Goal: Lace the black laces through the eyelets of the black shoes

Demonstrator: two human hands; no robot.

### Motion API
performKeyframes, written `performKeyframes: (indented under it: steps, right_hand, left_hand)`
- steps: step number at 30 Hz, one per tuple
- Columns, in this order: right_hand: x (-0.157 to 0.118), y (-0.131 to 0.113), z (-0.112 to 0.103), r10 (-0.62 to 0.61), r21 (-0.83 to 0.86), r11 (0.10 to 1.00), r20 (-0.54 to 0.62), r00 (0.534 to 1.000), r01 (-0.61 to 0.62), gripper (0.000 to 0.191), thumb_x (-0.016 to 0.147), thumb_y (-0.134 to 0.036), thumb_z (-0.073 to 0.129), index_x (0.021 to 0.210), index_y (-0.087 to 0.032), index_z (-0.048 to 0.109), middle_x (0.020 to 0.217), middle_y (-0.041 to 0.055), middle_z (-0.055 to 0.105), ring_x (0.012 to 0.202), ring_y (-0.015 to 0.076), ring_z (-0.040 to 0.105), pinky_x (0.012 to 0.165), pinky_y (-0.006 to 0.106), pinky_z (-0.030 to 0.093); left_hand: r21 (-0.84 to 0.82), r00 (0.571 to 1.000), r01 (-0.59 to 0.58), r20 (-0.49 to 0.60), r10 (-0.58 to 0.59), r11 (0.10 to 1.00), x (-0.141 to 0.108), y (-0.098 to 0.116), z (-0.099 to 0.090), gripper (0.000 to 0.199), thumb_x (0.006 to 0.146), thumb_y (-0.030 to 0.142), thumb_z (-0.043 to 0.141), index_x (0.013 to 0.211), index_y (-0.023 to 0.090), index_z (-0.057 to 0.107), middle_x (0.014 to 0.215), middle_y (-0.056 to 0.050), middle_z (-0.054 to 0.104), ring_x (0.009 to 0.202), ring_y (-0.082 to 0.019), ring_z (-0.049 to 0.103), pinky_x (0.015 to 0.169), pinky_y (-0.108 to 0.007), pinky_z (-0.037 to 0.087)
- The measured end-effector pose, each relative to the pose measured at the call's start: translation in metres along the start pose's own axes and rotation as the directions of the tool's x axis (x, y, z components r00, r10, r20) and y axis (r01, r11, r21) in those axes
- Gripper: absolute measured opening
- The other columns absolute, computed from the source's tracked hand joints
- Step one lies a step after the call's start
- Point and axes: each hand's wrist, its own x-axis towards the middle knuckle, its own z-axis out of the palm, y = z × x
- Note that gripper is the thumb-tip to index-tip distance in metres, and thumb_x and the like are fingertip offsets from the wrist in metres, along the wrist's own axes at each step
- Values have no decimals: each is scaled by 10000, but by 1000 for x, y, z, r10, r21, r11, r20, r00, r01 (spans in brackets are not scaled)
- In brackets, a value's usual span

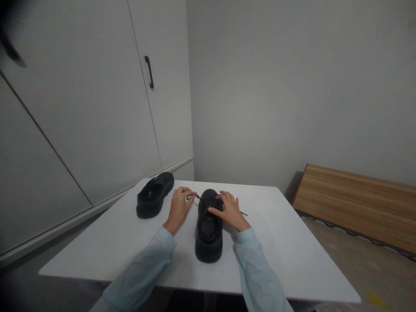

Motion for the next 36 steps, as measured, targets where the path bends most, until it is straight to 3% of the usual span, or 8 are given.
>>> performKeyframes:
  steps: [5,9,11,17,23,31,33,36]
  right_hand:
    - [0,1,1,-6,-9,1000,-9,1000,6,492,752,-572,579,1115,-241,558,1394,124,421,1315,310,345,1057,615,175]
    - [-1,0,0,-6,-7,1000,-13,1000,6,496,754,-579,575,1118,-242,558,1396,122,419,1319,307,339,1061,600,180]
    - [-1,0,0,-1,-2,1000,-7,1000,1,504,754,-582,572,1121,-237,557,1397,125,418,1320,309,337,1063,605,170]
    - [0,0,0,0,15,1000,3,1000,0,518,752,-584,576,1126,-225,552,1400,129,413,1322,300,335,1072,600,152]
    - [-2,-3,-2,-9,36,999,15,1000,8,503,761,-585,566,1124,-237,550,1456,119,344,1363,302,268,1071,612,146]
    - [0,2,2,-37,51,998,-23,999,38,519,742,-609,577,1099,-233,569,1434,129,371,1351,310,281,1061,606,174]
    - [0,3,2,-45,55,997,-30,999,47,521,739,-606,583,1094,-225,568,1422,136,382,1336,308,307,1062,594,186]
    - [0,4,3,-54,62,996,-42,998,57,516,735,-600,591,1085,-222,564,1407,135,399,1323,306,325,1061,583,200]
  left_hand:
    - [-204,996,80,-22,-86,976,1,0,0,113,781,145,582,823,188,678,878,-58,625,865,-193,579,794,-331,482]
    - [-408,973,224,41,-228,885,2,-2,5,94,770,162,573,825,174,649,889,-62,669,876,-189,622,797,-336,508]
    - [-522,953,295,98,-287,800,2,-2,7,88,775,214,575,830,163,621,925,-76,674,892,-194,636,790,-347,522]
    - [-813,898,409,279,-340,413,3,5,6,233,800,369,578,855,172,468,1049,-129,667,930,-205,665,846,-412,513]
    - [-888,892,409,341,-295,209,4,12,3,221,831,349,560,866,195,405,910,-96,698,853,-208,684,857,-424,482]
    - [-927,903,349,293,-315,138,5,17,1,186,791,278,592,862,186,446,683,46,565,599,-76,543,728,-291,481]
    - [-924,908,337,268,-322,182,6,16,0,172,799,273,571,862,192,434,675,56,540,549,-61,492,643,-243,459]
    - [-876,923,320,203,-326,361,8,12,-3,148,821,285,531,870,198,422,658,59,518,495,-56,432,510,-182,362]
